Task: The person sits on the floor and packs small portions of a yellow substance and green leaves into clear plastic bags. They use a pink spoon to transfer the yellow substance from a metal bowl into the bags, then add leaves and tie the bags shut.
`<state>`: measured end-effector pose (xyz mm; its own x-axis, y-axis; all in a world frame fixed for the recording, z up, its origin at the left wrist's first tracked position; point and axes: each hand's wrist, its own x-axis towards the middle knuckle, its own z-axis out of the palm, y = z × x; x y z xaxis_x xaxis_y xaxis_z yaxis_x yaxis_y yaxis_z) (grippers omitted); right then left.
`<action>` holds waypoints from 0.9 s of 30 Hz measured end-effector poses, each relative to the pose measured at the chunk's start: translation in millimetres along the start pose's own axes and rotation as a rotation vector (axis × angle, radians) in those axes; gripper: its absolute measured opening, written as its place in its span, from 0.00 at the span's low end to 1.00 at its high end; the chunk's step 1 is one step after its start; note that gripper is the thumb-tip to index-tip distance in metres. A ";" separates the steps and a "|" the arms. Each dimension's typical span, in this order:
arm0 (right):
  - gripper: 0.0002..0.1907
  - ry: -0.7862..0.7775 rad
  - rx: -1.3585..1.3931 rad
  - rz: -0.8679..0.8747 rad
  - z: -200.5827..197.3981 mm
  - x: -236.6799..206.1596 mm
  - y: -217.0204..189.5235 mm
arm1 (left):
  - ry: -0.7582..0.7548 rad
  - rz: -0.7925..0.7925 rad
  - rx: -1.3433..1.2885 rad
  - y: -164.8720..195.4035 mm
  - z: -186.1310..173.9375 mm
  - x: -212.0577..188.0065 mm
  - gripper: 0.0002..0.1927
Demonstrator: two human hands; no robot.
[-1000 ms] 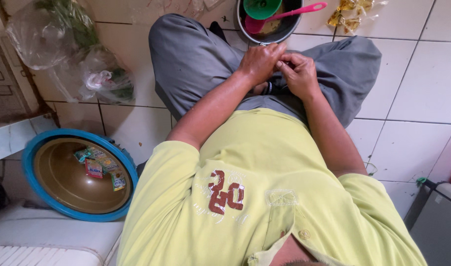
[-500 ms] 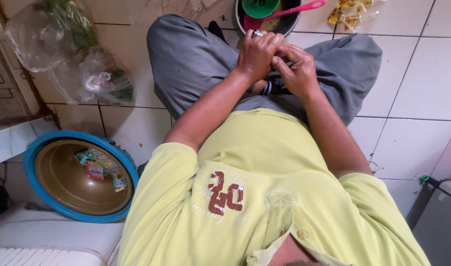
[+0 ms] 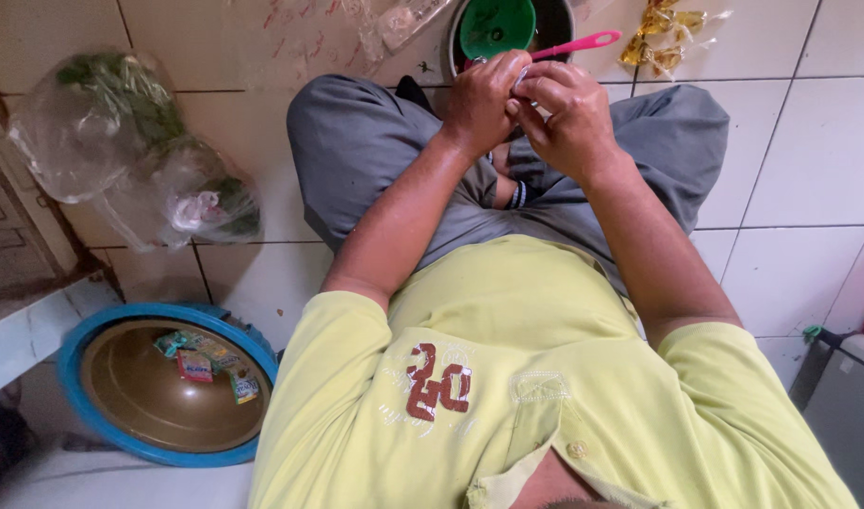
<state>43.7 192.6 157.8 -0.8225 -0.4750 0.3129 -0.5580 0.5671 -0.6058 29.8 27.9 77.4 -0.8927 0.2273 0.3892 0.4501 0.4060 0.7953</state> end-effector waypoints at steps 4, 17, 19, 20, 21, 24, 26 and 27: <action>0.09 0.009 -0.071 -0.034 4.8 16.5 -4.1 | 0.035 -0.060 -0.038 -7.8 -5.4 9.0 0.11; 0.10 0.057 -0.104 -0.038 7.9 44.0 -17.2 | 0.122 -0.016 -0.110 -15.5 -22.8 22.6 0.16; 0.12 0.109 0.015 -0.034 9.9 38.3 -10.2 | 0.160 0.015 -0.133 -16.9 -22.0 22.9 0.13; 0.12 0.169 0.064 0.061 11.7 34.7 -4.3 | 0.199 -0.033 -0.145 -17.5 -21.6 23.2 0.12; 0.12 0.226 0.114 0.158 14.6 30.6 3.2 | 0.237 -0.083 -0.158 -18.5 -21.3 23.8 0.11; 0.09 0.192 0.035 0.226 27.5 24.8 42.1 | 0.382 -0.215 -0.251 -24.4 -22.7 26.6 0.11; 0.08 0.069 -0.114 0.189 42.1 15.3 65.2 | 0.474 -0.295 -0.319 -30.3 -24.9 27.8 0.12; 0.10 -0.006 -0.196 0.156 49.8 11.3 75.5 | 0.519 -0.328 -0.341 -34.7 -26.6 29.3 0.12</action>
<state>-2.2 196.5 79.2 -0.9002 -0.3746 0.2219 -0.4351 0.7536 -0.4928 -12.6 -3.0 73.5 -0.9148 -0.3460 0.2084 0.1996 0.0616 0.9780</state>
